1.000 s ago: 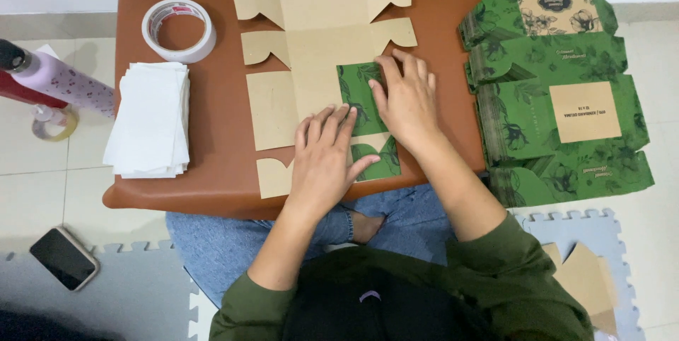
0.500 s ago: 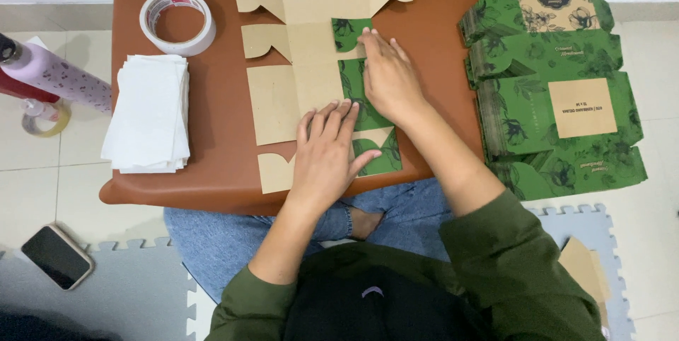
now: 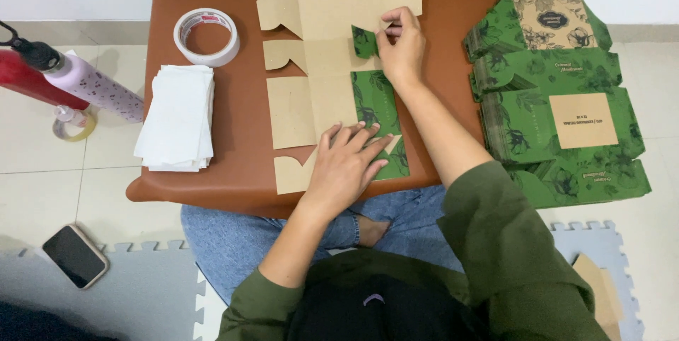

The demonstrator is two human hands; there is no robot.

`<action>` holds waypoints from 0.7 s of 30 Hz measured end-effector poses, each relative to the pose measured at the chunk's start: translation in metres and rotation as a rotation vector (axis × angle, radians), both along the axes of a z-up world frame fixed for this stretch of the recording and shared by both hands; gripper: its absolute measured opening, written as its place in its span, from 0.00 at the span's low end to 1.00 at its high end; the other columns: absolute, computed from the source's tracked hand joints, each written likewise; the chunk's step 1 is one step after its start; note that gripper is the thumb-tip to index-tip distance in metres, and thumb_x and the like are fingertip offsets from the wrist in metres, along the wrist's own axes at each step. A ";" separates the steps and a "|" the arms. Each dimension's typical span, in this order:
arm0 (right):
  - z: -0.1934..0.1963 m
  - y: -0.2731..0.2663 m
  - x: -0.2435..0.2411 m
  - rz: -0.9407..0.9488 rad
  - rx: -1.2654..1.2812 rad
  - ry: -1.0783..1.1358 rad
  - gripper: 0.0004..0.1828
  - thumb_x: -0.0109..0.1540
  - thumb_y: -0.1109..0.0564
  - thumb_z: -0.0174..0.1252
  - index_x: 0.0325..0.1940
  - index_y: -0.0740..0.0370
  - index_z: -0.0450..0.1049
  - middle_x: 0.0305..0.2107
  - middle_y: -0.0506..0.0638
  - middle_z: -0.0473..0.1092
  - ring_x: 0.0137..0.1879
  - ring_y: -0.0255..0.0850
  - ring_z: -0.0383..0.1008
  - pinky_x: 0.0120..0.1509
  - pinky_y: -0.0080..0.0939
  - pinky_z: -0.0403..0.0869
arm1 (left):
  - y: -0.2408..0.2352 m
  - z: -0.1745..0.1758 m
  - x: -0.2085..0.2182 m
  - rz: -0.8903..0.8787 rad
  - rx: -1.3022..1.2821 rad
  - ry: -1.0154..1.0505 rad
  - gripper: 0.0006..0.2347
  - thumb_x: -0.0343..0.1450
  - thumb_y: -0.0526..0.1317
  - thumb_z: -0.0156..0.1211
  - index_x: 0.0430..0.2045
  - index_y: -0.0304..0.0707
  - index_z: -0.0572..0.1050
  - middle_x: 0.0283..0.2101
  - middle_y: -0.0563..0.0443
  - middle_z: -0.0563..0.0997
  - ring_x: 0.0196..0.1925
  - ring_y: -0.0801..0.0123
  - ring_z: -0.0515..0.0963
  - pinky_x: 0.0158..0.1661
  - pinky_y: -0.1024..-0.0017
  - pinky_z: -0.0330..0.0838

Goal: Folding cardboard into small boxes, inserting a paper liner, and closing the lid.

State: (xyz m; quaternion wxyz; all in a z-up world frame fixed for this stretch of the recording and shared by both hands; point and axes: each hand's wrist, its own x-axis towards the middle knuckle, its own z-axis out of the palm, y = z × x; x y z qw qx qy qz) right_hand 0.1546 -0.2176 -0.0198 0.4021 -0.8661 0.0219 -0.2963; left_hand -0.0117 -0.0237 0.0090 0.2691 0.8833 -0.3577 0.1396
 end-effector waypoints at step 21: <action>-0.018 -0.016 0.006 -0.181 -0.124 -0.099 0.54 0.55 0.74 0.62 0.74 0.43 0.41 0.33 0.42 0.71 0.37 0.32 0.76 0.41 0.33 0.78 | 0.006 -0.017 -0.022 -0.137 0.135 -0.154 0.26 0.69 0.49 0.59 0.58 0.33 0.70 0.62 0.45 0.74 0.68 0.58 0.67 0.66 0.55 0.57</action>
